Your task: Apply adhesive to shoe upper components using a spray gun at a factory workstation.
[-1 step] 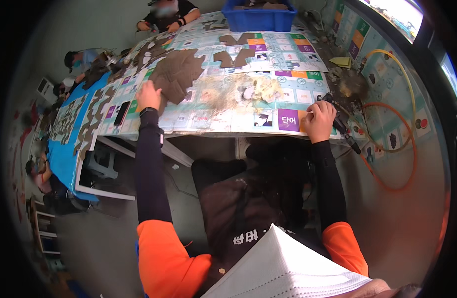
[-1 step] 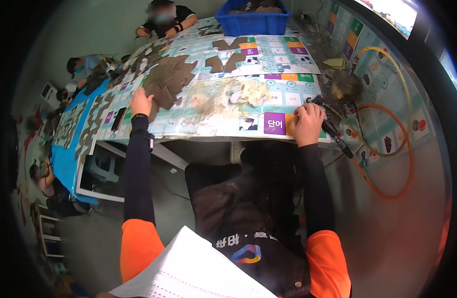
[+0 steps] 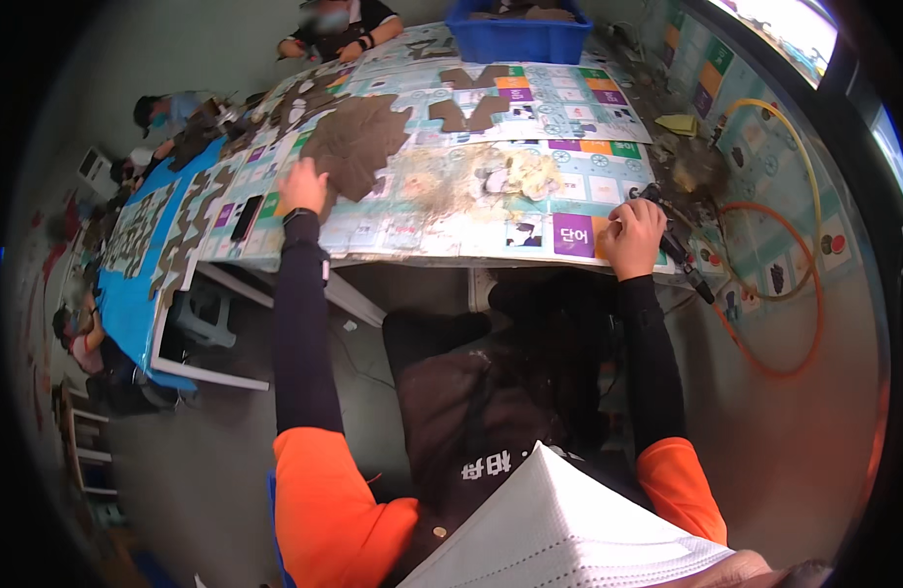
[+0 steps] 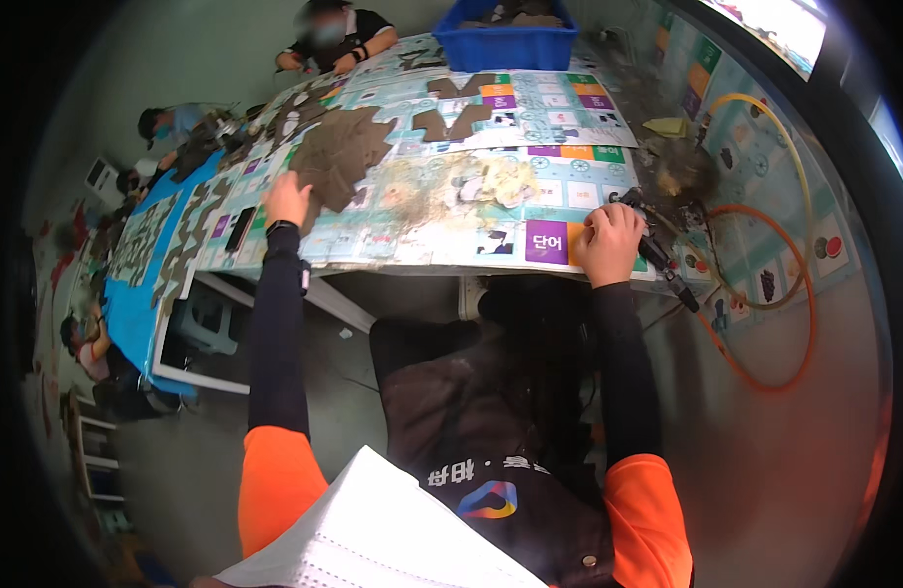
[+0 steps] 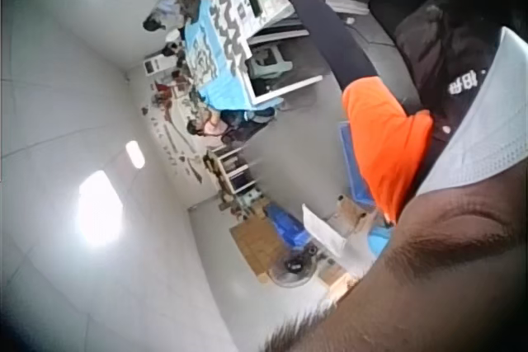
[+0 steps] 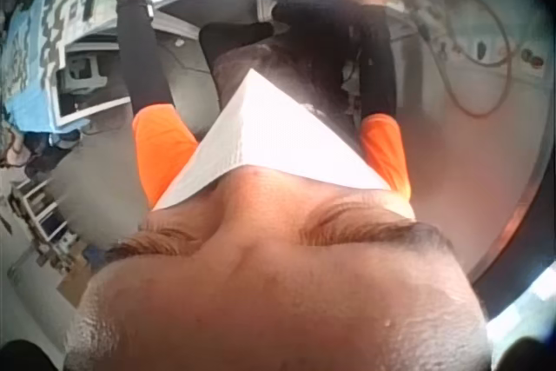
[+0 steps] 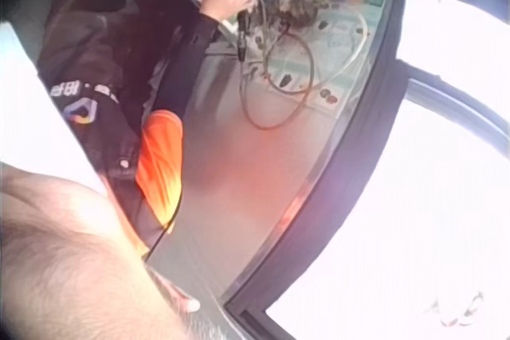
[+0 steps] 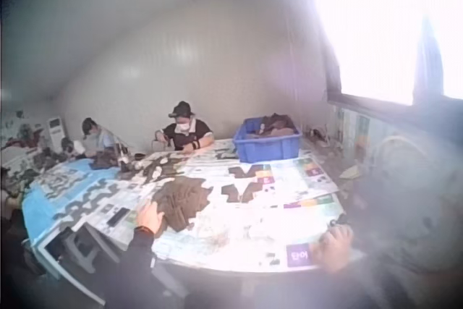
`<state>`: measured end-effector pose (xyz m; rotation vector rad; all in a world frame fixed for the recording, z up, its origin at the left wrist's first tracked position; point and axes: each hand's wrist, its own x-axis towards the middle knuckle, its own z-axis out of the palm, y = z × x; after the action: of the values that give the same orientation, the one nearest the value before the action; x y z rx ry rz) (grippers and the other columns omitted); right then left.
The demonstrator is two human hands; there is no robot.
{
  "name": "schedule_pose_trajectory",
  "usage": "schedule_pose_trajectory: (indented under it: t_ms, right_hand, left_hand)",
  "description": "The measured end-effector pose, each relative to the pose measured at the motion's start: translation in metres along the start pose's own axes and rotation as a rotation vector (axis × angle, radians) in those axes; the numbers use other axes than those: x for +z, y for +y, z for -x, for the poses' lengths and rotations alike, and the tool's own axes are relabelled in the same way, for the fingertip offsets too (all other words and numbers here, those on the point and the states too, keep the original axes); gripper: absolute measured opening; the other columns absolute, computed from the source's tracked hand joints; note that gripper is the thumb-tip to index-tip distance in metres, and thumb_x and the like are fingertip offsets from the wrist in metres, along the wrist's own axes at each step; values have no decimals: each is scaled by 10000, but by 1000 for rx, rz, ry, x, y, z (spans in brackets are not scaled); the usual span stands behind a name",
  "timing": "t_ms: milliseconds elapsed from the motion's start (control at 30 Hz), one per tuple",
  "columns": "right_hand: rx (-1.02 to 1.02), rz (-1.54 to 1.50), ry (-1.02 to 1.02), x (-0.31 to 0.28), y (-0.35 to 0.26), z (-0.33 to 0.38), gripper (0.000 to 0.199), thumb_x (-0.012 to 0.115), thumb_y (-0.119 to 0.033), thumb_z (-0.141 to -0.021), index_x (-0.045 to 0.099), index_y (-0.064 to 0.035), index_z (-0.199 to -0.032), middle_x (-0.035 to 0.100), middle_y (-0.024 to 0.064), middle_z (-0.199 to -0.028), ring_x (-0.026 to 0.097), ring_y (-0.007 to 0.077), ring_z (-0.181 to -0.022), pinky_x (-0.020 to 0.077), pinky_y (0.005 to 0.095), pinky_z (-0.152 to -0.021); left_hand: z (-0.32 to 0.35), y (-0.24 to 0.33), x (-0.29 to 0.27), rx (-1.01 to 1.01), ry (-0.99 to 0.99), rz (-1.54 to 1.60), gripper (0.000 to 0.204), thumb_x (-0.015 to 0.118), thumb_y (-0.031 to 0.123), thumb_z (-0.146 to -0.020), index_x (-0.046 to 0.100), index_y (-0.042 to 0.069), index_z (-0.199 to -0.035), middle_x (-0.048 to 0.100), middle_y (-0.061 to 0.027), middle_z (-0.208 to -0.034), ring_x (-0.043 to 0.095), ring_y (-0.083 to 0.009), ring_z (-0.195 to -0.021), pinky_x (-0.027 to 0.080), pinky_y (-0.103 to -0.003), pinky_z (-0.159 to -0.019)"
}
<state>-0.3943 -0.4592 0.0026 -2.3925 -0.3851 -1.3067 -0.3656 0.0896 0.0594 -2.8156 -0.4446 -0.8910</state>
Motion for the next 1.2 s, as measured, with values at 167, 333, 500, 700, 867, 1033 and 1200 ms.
schedule_pose_trajectory:
  t_ms: [167, 333, 500, 700, 867, 1033, 1200]
  right_hand:
    - [-56, -11, -4, -2, -3, 1, 105, 648, -17, -665, 588, -85, -716, 589, 63, -839, 569, 281, -947, 416, 426, -903]
    - [-45, -2, -48, -2, -3, 0, 98, 653, -19, -671, 591, -76, -721, 589, 68, -842, 567, 287, -951, 416, 424, -892]
    - [-19, -8, -82, 1, -7, -4, 89, 640, -19, -672, 581, -68, -717, 584, 80, -830, 564, 300, -949, 414, 429, -894]
    - [-37, 23, -169, 7, -12, -11, 63, 621, -27, -684, 577, -67, -706, 581, 78, -821, 571, 294, -938, 418, 419, -896]
    - [-21, 19, -195, 11, -14, -19, 62, 608, -23, -677, 568, -62, -704, 585, 83, -831, 574, 296, -930, 416, 413, -901]
    - [-1, 3, -171, 15, -15, -21, 76, 597, -12, -695, 573, -74, -732, 605, 77, -858, 589, 295, -970, 413, 415, -905]
    - [-69, -42, -96, 13, -19, -32, 132, 630, 23, -672, 596, -62, -767, 625, 95, -907, 592, 315, -985, 429, 430, -885]
  left_hand:
    - [15, -3, -3, -34, -301, 72, 521, 659, 247, -913, 447, 98, -1365, 578, -173, -1270, 563, -373, -1188, 412, -538, -1009]
    - [19, -6, 9, 36, -16, 306, 962, 785, 170, -809, 177, -46, -1522, 280, -289, -1520, 328, -449, -1383, 323, -461, -1148]
    - [10, -17, 21, 173, 33, 255, 1038, 840, 265, -758, 207, -60, -1514, 344, -262, -1483, 363, -425, -1356, 338, -456, -1134]
    - [9, -24, 22, 231, -58, 356, 1059, 867, 238, -718, 233, -6, -1529, 355, -238, -1476, 410, -411, -1326, 384, -443, -1096]
    - [-12, -34, 23, 162, -139, 404, 959, 882, 207, -689, 343, 56, -1467, 537, -187, -1279, 507, -386, -1212, 440, -461, -987]
    - [-26, -42, 22, 179, -377, 494, 576, 876, 199, -691, 508, 88, -1120, 654, -146, -1005, 621, -393, -980, 492, -465, -787]
    - [-16, -44, -34, 323, -745, 721, 507, 866, 219, -703, 524, 61, -1042, 634, -131, -948, 628, -318, -919, 474, -371, -799]
